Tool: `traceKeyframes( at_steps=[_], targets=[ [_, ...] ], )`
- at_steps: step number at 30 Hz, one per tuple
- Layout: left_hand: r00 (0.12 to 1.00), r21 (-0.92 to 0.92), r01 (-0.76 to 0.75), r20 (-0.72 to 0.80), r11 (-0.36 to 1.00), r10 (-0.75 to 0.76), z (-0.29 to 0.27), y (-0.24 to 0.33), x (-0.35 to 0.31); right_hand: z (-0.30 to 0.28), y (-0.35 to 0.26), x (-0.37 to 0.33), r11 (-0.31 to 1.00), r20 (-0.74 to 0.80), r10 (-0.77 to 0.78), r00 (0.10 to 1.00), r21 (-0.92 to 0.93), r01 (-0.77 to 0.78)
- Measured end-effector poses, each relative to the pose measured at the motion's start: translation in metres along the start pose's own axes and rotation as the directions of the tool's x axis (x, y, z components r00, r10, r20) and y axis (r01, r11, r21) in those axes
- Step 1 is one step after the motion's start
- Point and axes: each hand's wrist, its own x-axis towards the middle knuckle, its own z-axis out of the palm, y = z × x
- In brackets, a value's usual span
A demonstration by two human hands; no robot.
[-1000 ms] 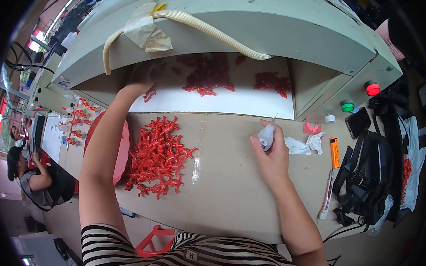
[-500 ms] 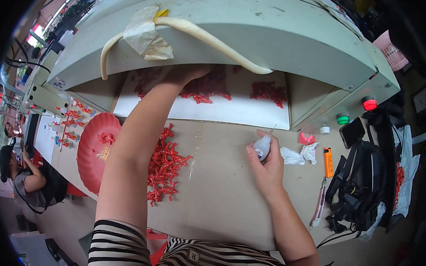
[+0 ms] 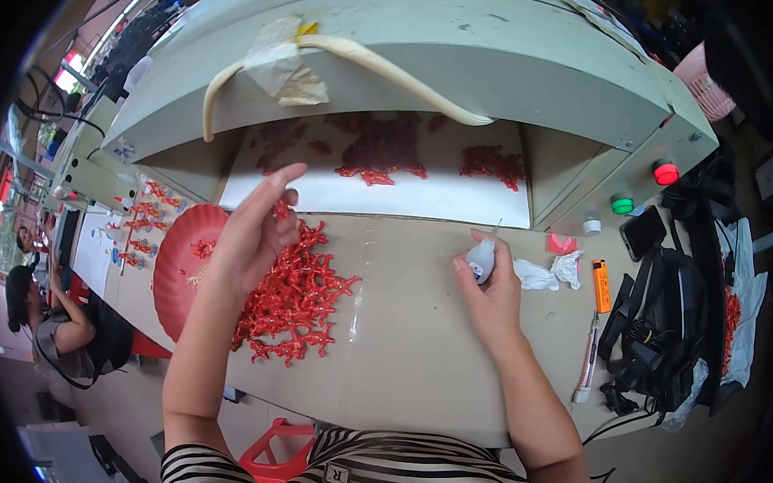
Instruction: The person glues small red plastic parts together by hand, using a glue bottle to apply adhesive.
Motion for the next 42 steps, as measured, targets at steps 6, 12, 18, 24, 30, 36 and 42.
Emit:
traceKeyframes(
  at_steps=[6,12,18,24,30,36,42],
  targets=[
    [0.990,-0.337,-0.005,0.129,0.941,0.051,0.040,-0.047,-0.052,0.001,0.009,0.000,0.999,-0.041,-0.006,0.999,-0.031,0.004],
    [0.998,-0.293,-0.064,-0.008,0.954,0.064,0.086,-0.107,-0.043,0.005,0.004,-0.005,0.991,-0.030,0.002,1.000,0.137,0.002],
    [0.995,-0.233,0.055,0.096,0.971,-0.033,0.085,-0.130,-0.037,0.012,0.000,-0.014,0.924,0.186,0.089,0.979,0.350,-0.151],
    [0.995,-0.221,0.003,0.098,0.975,0.019,0.085,-0.134,-0.034,0.008,-0.002,-0.013,0.933,0.273,0.091,0.958,0.312,-0.178],
    [0.996,-0.221,-0.019,0.086,0.975,0.039,0.086,-0.138,-0.034,0.008,0.001,-0.015,0.965,0.285,0.079,0.955,0.218,-0.144],
    [0.995,-0.175,-0.039,0.088,0.984,0.055,0.085,-0.138,-0.034,0.009,0.000,-0.016,0.964,0.292,0.094,0.952,0.210,-0.160],
    [0.995,-0.199,-0.049,0.076,0.979,0.065,0.087,-0.132,-0.037,0.010,0.002,-0.016,0.970,0.288,0.101,0.952,0.186,-0.159]
  ],
)
